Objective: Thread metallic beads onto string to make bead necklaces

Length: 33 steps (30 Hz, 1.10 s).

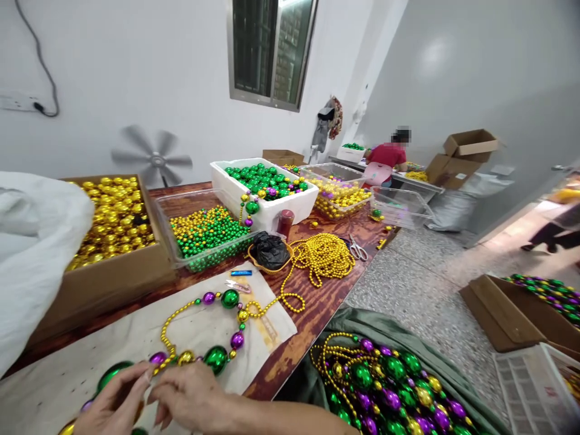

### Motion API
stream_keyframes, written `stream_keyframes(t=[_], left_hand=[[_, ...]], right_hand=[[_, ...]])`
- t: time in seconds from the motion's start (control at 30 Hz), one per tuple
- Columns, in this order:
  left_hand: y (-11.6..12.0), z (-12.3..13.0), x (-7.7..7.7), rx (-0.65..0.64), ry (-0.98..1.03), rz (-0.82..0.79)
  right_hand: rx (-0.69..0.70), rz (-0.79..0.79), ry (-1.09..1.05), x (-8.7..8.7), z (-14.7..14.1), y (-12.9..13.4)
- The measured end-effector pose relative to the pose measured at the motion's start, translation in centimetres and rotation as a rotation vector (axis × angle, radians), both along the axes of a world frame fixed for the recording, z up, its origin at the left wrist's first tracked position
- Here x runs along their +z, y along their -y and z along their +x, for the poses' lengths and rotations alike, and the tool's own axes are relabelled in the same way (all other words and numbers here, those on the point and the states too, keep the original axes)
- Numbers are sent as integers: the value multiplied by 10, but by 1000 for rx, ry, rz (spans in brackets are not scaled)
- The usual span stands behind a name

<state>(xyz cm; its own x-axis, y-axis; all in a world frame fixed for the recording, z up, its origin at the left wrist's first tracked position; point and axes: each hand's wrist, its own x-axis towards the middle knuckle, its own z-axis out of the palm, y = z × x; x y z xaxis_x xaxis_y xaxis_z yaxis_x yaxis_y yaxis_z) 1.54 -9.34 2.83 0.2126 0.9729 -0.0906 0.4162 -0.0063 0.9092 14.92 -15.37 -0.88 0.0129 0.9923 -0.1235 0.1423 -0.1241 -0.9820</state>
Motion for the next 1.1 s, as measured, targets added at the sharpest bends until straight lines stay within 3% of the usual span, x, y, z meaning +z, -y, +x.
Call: stream_keyframes(t=[0.07,0.17,0.23,0.3,0.37,0.43,0.53,0.7,0.9,1.1], left_hand=[[12,3,14,16,-58,50],[25,11,26,-86,51,26],[27,12,21,-71,101,-10],[27,7,11,-46,154,-52],[27,-1,2,-6,223,-89],[28,-8,-3,44,298,-126],[27,-13,-8,87,390,-174],[26,-8,-13,32,425,-143],[27,-5,-19,58,478,-135],[27,-7,-22,123,663,-152]], right_hand=[[39,-59,-231,19,5,7],[201,-81,-393,53,23,1],[226,-45,-460,74,37,-22],[138,64,-636,90,45,-51],[67,145,-621,97,48,-73],[63,126,-404,91,46,-79],[146,48,-118,62,39,-64],[147,23,3,19,23,-36],[-49,66,-199,10,5,-37],[-224,197,-69,8,3,-27]])
